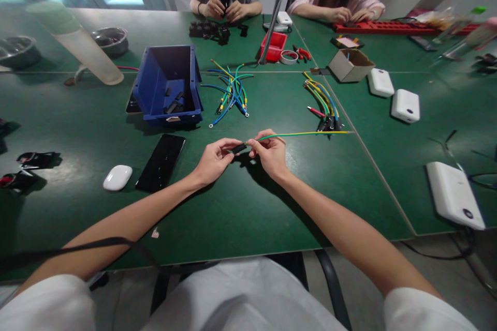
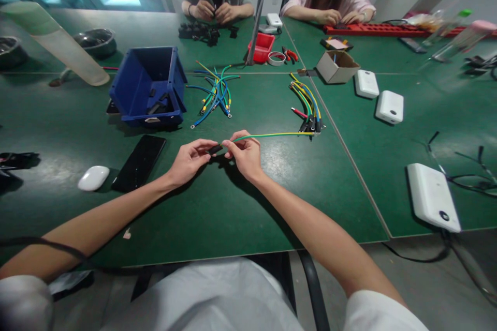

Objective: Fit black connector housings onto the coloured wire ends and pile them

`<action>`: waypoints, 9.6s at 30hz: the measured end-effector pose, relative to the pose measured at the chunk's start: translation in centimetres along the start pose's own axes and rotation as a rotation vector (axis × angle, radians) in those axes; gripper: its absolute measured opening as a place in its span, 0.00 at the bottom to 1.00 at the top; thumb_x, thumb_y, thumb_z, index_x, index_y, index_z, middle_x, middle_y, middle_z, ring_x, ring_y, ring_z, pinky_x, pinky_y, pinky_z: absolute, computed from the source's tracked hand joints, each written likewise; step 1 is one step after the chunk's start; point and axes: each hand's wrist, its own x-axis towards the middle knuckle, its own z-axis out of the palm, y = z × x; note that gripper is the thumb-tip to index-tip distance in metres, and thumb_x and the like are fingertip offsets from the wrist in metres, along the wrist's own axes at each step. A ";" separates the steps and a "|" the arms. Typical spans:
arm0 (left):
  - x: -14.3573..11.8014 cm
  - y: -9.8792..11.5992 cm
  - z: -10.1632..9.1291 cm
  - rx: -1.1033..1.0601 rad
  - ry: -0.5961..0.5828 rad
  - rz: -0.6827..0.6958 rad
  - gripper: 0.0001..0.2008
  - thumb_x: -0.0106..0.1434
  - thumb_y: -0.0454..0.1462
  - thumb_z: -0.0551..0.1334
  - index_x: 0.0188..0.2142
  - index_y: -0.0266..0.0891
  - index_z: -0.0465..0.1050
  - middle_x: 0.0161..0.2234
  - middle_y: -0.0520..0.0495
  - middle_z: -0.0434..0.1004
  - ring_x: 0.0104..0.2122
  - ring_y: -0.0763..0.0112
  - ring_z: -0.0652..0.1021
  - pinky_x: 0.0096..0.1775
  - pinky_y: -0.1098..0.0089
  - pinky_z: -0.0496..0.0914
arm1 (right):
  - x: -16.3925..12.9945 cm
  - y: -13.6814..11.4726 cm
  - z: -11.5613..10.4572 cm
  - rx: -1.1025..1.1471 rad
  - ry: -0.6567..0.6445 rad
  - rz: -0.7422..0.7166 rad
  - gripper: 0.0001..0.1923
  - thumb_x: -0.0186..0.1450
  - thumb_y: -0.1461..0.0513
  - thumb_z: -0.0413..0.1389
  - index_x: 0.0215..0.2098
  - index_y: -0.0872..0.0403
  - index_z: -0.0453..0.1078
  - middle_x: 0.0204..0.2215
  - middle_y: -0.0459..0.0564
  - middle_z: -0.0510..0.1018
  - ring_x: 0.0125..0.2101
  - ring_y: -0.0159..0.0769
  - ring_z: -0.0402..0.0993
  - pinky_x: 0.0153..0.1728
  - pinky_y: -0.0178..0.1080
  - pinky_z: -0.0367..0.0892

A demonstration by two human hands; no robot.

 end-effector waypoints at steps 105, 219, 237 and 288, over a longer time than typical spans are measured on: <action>0.3 -0.5 -0.3 -0.041 -0.044 -0.045 0.18 0.54 0.34 0.66 0.47 0.35 0.78 0.45 0.41 0.81 0.45 0.60 0.80 0.51 0.58 0.72 | 0.6 0.2 -0.6 -0.072 -0.120 0.105 0.16 0.55 0.52 0.65 0.28 0.53 0.68 0.16 0.41 0.74 0.18 0.29 0.73 0.19 0.31 0.68; -0.7 0.3 1.8 -0.472 -0.088 -0.372 0.21 0.52 0.33 0.71 0.46 0.30 0.74 0.40 0.38 0.82 0.34 0.68 0.82 0.33 0.73 0.74 | 0.4 -0.6 -0.9 -0.142 -0.080 0.036 0.18 0.55 0.49 0.65 0.28 0.54 0.68 0.19 0.43 0.74 0.18 0.27 0.68 0.20 0.32 0.66; -0.7 0.1 1.7 -0.470 -0.109 -0.364 0.23 0.53 0.35 0.72 0.47 0.30 0.74 0.43 0.35 0.81 0.38 0.65 0.82 0.38 0.69 0.74 | 0.5 -0.4 -1.0 -0.118 -0.103 0.056 0.18 0.54 0.50 0.66 0.28 0.54 0.68 0.18 0.43 0.74 0.17 0.27 0.68 0.20 0.32 0.66; -0.8 0.1 1.9 -0.482 0.031 -0.279 0.15 0.51 0.33 0.70 0.40 0.33 0.79 0.35 0.41 0.82 0.34 0.67 0.81 0.37 0.70 0.72 | 1.3 -1.5 -1.7 -0.005 -0.216 0.218 0.17 0.52 0.54 0.67 0.35 0.55 0.72 0.22 0.42 0.76 0.19 0.26 0.70 0.23 0.32 0.68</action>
